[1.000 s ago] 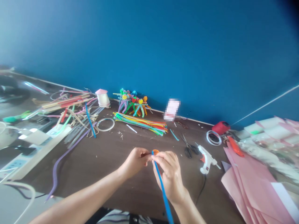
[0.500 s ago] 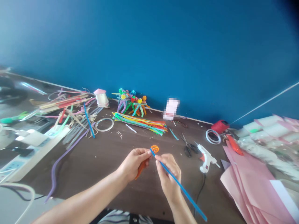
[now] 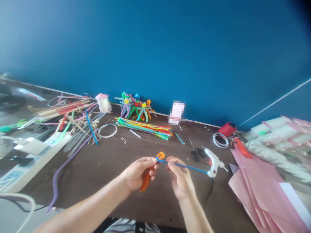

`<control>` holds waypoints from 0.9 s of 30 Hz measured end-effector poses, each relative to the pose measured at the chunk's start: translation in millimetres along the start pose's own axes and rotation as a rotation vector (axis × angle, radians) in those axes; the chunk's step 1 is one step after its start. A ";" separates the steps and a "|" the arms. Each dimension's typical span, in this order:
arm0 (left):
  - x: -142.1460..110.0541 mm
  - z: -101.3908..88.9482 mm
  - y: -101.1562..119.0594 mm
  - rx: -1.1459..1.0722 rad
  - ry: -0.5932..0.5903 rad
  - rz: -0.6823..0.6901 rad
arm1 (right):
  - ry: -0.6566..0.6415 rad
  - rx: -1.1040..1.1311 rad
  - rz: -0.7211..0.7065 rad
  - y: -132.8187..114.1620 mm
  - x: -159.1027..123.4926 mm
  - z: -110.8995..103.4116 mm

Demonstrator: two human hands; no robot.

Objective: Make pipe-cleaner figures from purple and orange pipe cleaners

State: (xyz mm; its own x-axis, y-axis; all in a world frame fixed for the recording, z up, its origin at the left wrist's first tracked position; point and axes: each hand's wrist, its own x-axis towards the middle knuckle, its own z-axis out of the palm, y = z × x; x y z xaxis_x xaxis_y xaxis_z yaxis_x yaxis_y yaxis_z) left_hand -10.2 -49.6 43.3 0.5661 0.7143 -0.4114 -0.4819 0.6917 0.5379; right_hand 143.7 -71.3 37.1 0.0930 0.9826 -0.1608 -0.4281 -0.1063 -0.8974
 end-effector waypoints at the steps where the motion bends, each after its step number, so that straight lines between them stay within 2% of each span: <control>1: 0.0 -0.8 -0.4 -0.016 -0.027 -0.022 | -0.028 0.008 0.016 -1.1 0.4 0.5; 7: -1.2 -1.6 -2.4 -0.143 -0.208 -0.150 | -0.183 0.098 0.108 -3.7 3.7 7.1; 13: -1.1 -2.2 -5.5 -0.252 -0.288 -0.247 | -0.241 0.125 0.063 -7.1 5.1 10.3; 20: -1.4 -2.2 -6.6 -0.271 -0.263 -0.257 | -0.280 0.090 0.046 -7.0 6.0 10.5; 24: -2.5 -0.3 -5.1 -0.226 -0.199 -0.292 | -0.298 0.092 0.050 -6.8 5.1 11.0; 27: -3.7 2.3 -4.3 -0.146 -0.119 -0.256 | -0.287 0.108 0.074 -6.2 5.2 12.2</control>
State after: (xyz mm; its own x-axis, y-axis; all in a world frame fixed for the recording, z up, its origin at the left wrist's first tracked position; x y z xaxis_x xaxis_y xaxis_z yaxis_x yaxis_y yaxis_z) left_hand -8.7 -55.4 44.2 0.7516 0.5038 -0.4259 -0.3998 0.8614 0.3134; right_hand 135.9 -63.7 46.8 -0.1930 0.9773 -0.0874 -0.5189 -0.1772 -0.8363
